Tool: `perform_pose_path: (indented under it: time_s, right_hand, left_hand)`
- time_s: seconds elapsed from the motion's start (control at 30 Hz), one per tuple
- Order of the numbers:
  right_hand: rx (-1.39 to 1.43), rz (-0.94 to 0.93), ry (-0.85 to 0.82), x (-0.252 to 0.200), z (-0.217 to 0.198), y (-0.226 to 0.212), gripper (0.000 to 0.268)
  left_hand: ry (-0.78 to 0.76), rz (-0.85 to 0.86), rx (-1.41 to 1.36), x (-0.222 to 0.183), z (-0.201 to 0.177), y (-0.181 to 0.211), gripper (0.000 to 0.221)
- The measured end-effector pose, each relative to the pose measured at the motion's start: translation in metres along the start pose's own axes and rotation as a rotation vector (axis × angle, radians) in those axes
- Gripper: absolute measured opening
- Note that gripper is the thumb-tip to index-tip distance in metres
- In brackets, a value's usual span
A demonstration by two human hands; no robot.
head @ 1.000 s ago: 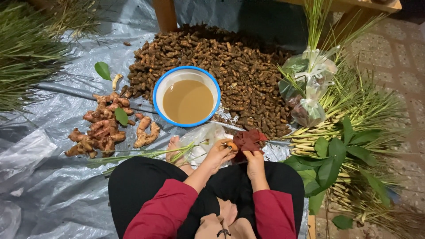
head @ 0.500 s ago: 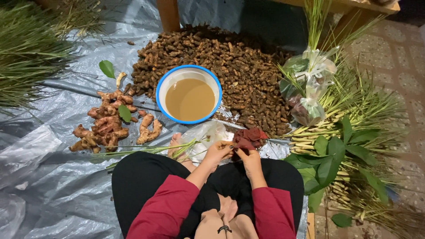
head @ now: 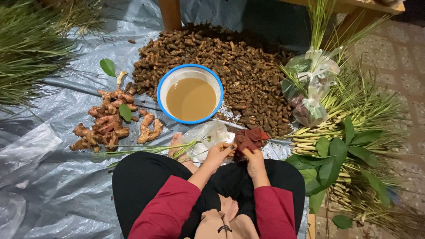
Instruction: The person sits cross-legged on a tarp and cleans ginger roots by rubbing them with a red cloth. They occasionally dip the ginger into a blue bowl of liquid before continuing to rub the surface. Cleaned ginger is placed to the side.
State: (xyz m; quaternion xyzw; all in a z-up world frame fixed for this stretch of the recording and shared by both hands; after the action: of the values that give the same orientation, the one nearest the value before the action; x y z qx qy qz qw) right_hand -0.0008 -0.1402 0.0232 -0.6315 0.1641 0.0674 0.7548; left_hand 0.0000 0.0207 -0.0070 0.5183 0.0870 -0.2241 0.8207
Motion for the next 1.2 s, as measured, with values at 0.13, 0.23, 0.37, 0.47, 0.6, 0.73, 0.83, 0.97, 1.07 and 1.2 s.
perform_pose_path:
  time_s: [0.13, 0.23, 0.37, 0.47, 0.6, 0.73, 0.83, 0.97, 1.07, 1.2]
  right_hand:
    - [-0.251, -0.032, -0.120, 0.002, 0.006, 0.005, 0.035]
    - [-0.317, -0.079, -0.137, -0.001, 0.009, -0.002, 0.025]
    - [-0.362, -0.098, -0.123, 0.003, 0.003, 0.001, 0.018]
    - [-0.366, -0.103, -0.107, 0.010, -0.005, 0.011, 0.012]
    - [-0.343, -0.079, -0.078, 0.029, -0.023, 0.046, 0.007]
    - [-0.382, -0.063, -0.012, 0.063, -0.054, 0.096, 0.011]
    - [-0.429, -0.058, 0.025, 0.055, -0.049, 0.083, 0.017]
    - [-0.426, -0.066, 0.062, 0.055, -0.047, 0.077, 0.021]
    - [-0.300, -0.062, 0.113, 0.055, -0.046, 0.077, 0.021]
    - [0.230, -0.041, 0.168, 0.046, -0.035, 0.060, 0.014]
  left_hand:
    - [0.004, 0.000, 0.095, 0.002, -0.010, -0.002, 0.033]
    - [0.026, 0.012, 0.186, -0.008, -0.007, 0.009, 0.030]
    - [0.021, -0.022, 0.273, -0.015, -0.001, 0.015, 0.029]
    - [0.024, -0.015, 0.280, -0.008, -0.004, 0.006, 0.030]
    - [0.017, -0.001, 0.215, -0.011, -0.002, 0.009, 0.030]
    - [0.006, -0.001, 0.212, -0.021, 0.002, 0.023, 0.031]
    - [-0.004, -0.025, 0.195, -0.018, 0.002, 0.014, 0.029]
    - [-0.025, -0.040, 0.081, -0.011, 0.003, 0.004, 0.034]
    - [-0.026, -0.045, -0.022, -0.004, 0.002, -0.008, 0.035]
    - [0.007, -0.034, -0.091, 0.007, -0.007, -0.021, 0.036]
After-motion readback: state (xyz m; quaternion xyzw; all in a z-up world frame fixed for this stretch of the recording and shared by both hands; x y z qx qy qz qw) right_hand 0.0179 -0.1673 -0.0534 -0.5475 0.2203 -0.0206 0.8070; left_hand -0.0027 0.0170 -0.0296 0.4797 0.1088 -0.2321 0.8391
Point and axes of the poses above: each hand's wrist, its own x-axis towards the middle knuckle, its own z-axis out of the palm, y = z × x, the point moved 6 cm from there along x, towards the middle knuckle, and after that the axes turned 9 degrees about -y, right-handed, at the moved point
